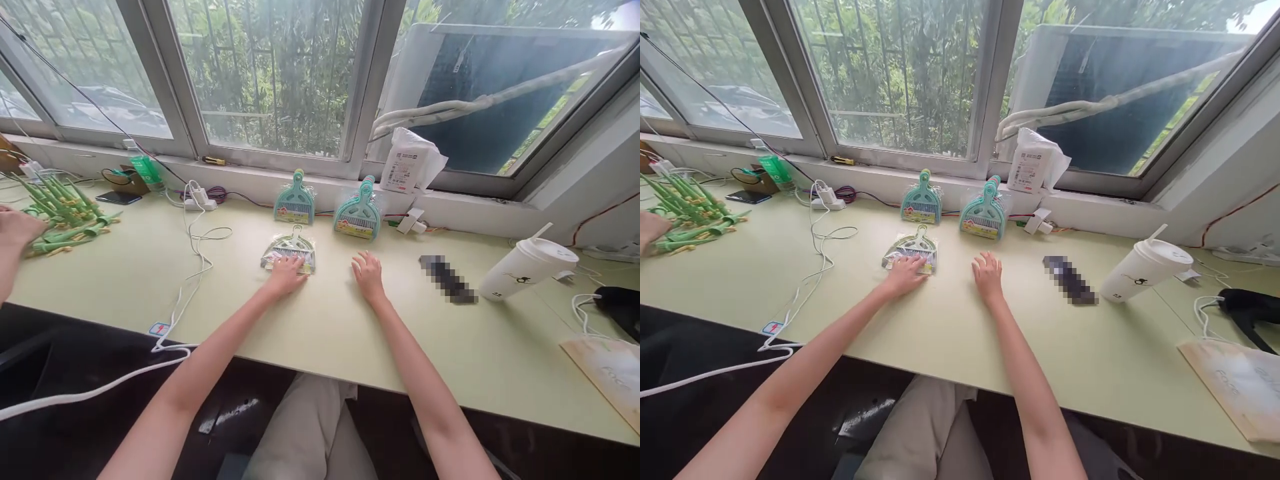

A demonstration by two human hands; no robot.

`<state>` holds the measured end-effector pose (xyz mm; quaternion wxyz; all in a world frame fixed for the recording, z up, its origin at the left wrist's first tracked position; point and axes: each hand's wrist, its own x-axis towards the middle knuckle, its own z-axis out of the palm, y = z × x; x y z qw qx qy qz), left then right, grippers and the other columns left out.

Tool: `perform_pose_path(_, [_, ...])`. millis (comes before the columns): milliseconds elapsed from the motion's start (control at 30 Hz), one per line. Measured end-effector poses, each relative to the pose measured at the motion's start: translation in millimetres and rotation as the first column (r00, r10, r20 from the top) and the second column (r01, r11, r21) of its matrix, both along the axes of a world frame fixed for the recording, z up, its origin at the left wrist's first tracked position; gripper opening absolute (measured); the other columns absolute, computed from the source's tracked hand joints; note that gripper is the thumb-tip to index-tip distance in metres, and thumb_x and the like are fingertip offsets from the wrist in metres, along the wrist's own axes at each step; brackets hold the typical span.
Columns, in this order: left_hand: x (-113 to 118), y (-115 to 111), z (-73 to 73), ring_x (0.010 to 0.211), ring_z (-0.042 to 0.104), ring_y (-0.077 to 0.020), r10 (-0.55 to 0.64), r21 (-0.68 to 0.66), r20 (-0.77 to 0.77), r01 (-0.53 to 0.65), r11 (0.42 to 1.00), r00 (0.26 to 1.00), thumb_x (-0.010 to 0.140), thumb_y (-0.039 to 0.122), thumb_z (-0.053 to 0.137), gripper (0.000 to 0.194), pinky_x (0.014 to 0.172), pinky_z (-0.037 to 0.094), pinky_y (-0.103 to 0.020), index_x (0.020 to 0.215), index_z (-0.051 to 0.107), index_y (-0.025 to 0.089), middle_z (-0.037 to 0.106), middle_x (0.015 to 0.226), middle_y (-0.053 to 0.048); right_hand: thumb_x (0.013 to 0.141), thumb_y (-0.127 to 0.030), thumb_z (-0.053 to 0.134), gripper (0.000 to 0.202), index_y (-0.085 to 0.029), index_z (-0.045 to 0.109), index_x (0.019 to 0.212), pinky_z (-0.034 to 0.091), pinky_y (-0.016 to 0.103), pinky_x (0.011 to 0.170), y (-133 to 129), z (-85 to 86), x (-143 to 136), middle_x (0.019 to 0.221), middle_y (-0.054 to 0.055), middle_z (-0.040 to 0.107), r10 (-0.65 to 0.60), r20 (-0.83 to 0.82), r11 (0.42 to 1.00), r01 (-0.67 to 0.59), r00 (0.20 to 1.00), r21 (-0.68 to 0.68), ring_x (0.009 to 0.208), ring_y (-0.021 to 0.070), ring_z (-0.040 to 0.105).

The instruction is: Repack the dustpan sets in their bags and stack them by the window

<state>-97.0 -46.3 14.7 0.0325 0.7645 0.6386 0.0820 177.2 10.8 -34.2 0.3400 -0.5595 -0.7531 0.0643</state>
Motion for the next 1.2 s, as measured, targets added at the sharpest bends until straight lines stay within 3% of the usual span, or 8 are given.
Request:
perform_pose_path(233, [69.9,-39.4,22.2,0.140,0.039,-0.0333,-0.569,-0.169,0.178,0.594,0.786,0.803,0.088,0.058,0.055,0.060,0.119,0.020,-0.053,0.141,0.053,0.029,0.040,0.156,-0.009,0.072,-0.047,0.075,0.097,-0.022,0.029,0.153,0.041,0.054,0.110,-21.0,3.2,13.4,0.121,0.012,0.069,0.046,-0.594,0.905,-0.286,0.803,-0.316,0.120,0.0306,0.063])
perform_pose_path(433, [64.2,14.1,13.8,0.133,0.048,-0.0323,-0.043,0.065,0.689,-0.003,0.998,0.724,0.080,0.048,0.069,0.075,0.111,0.037,-0.048,0.144,0.044,0.018,0.055,0.138,-0.018,0.061,-0.038,0.085,0.107,-0.026,0.029,0.152,0.051,0.044,0.102,-28.3,18.2,31.4,0.111,0.007,0.074,0.000,-0.882,0.922,-0.342,0.470,-0.182,0.111,0.0251,0.068])
perform_pose_path(567, [62.5,33.6,2.6,0.090,0.068,-0.0288,0.200,-0.338,0.863,0.236,0.911,0.464,0.080,0.062,0.064,0.059,0.078,0.053,-0.038,0.115,0.064,0.015,0.070,0.095,-0.013,0.070,-0.040,0.079,0.093,-0.026,0.032,0.149,0.048,0.044,0.107,-27.0,23.3,30.2,0.114,0.007,0.074,0.070,-0.864,0.960,-0.269,0.498,-0.077,0.120,0.0234,0.064])
perform_pose_path(667, [68.9,38.1,-4.8,0.075,0.068,-0.0234,0.254,-0.370,0.917,0.419,0.829,0.308,0.074,0.055,0.073,0.045,0.069,0.054,-0.034,0.096,0.067,0.016,0.070,0.086,-0.010,0.079,-0.039,0.071,0.079,-0.026,0.033,0.147,0.044,0.047,0.108,-27.4,26.0,28.7,0.123,0.010,0.070,0.041,-0.757,0.995,-0.096,0.652,-0.029,0.123,0.0241,0.061])
perform_pose_path(800, [74.8,42.3,-13.1,0.071,0.067,-0.0208,0.313,-0.313,0.949,0.289,0.905,0.045,0.076,0.041,0.075,0.031,0.069,0.055,-0.034,0.092,0.066,0.016,0.069,0.082,-0.008,0.093,-0.041,0.050,0.037,-0.024,0.052,0.126,0.041,0.048,0.108,-35.2,32.4,23.6,0.131,0.012,0.063,-0.109,-0.538,0.950,0.246,0.836,0.190,0.120,0.0246,0.058])
perform_pose_path(967, [68.6,40.3,-11.2,0.075,0.068,-0.0175,0.296,-0.287,0.941,0.075,0.955,-0.166,0.080,0.035,0.070,0.027,0.071,0.057,-0.030,0.099,0.063,0.017,0.069,0.082,-0.005,0.101,-0.045,0.030,0.039,-0.023,0.059,0.087,0.051,0.034,0.077,-45.7,35.6,4.0,0.064,0.001,0.063,-0.085,-0.490,0.993,0.114,0.868,0.031,0.062,0.0176,0.061])
perform_pose_path(1067, [66.9,34.6,-6.7,0.073,0.066,-0.0135,0.235,-0.225,0.947,0.067,0.972,-0.217,0.078,0.033,0.072,0.035,0.069,0.056,-0.027,0.107,0.060,0.017,0.070,0.091,-0.004,0.096,-0.053,0.043,0.040,-0.023,0.056,0.074,0.053,0.031,0.073,-44.6,32.0,-5.7,0.065,0.001,0.065,-0.057,-0.594,0.993,-0.018,0.802,-0.118,0.061,0.0158,0.064])
perform_pose_path(1200, [70.4,28.8,-4.5,0.074,0.067,-0.0123,0.214,-0.201,0.951,0.081,0.976,-0.224,0.075,0.033,0.074,0.046,0.073,0.057,-0.029,0.115,0.055,0.019,0.070,0.100,-0.003,0.084,-0.042,0.070,0.027,-0.023,0.055,0.095,0.060,0.030,0.071,-38.5,25.9,-4.4,0.079,-0.001,0.072,-0.228,-0.862,0.926,-0.173,0.453,-0.336,0.063,0.0140,0.070])
